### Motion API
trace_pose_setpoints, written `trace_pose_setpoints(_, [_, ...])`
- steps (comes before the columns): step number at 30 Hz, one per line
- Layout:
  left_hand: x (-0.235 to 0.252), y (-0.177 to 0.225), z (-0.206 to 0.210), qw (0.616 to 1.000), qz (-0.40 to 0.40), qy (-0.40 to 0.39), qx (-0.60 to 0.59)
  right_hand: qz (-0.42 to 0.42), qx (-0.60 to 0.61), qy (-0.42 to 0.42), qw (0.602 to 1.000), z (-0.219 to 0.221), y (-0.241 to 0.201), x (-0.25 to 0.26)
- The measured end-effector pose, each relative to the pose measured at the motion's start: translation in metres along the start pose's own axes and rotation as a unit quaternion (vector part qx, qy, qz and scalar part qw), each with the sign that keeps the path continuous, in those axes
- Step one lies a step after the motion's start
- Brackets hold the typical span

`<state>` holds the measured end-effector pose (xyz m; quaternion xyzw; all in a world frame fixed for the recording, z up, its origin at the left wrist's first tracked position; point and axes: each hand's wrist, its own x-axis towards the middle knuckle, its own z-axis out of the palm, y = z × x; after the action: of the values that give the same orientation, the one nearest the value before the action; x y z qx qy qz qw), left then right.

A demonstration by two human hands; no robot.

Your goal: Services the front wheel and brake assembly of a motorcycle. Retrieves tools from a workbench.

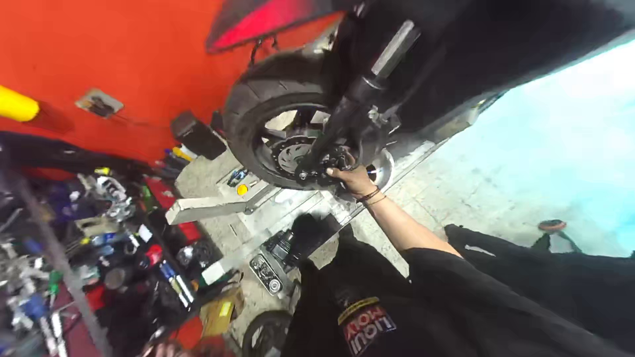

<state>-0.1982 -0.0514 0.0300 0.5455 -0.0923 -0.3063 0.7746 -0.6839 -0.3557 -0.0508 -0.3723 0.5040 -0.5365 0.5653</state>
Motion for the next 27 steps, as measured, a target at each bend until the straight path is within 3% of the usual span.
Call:
trace_pose_setpoints(2, [-0.054, -0.028, 0.050, 0.997, -0.029, -0.068, -0.033, 0.014, -0.017, -0.050, 0.999, -0.008, -0.008, -0.002])
trace_pose_setpoints(4, [-0.096, -0.047, 0.109, 0.992, -0.045, -0.110, 0.032, 0.023, -0.006, -0.095, 0.995, -0.016, -0.010, -0.005])
trace_pose_setpoints(7, [-0.133, -0.086, 0.197, 0.973, -0.037, -0.173, 0.146, 0.024, -0.028, -0.110, 0.993, -0.023, -0.012, 0.007])
trace_pose_setpoints(11, [-0.159, -0.141, 0.285, 0.964, 0.029, -0.176, 0.195, 0.005, -0.072, -0.109, 0.991, -0.025, -0.018, 0.012])
trace_pose_setpoints(15, [-0.161, -0.176, 0.331, 0.941, 0.098, -0.213, 0.244, 0.002, -0.073, -0.119, 0.990, -0.028, -0.013, 0.013])
trace_pose_setpoints(22, [-0.154, -0.195, 0.373, 0.901, 0.113, -0.300, 0.292, -0.013, -0.045, -0.120, 0.992, -0.029, -0.014, 0.013])
trace_pose_setpoints(27, [-0.166, -0.215, 0.390, 0.923, 0.174, -0.228, 0.258, -0.002, -0.066, -0.131, 0.989, -0.033, -0.014, 0.016])
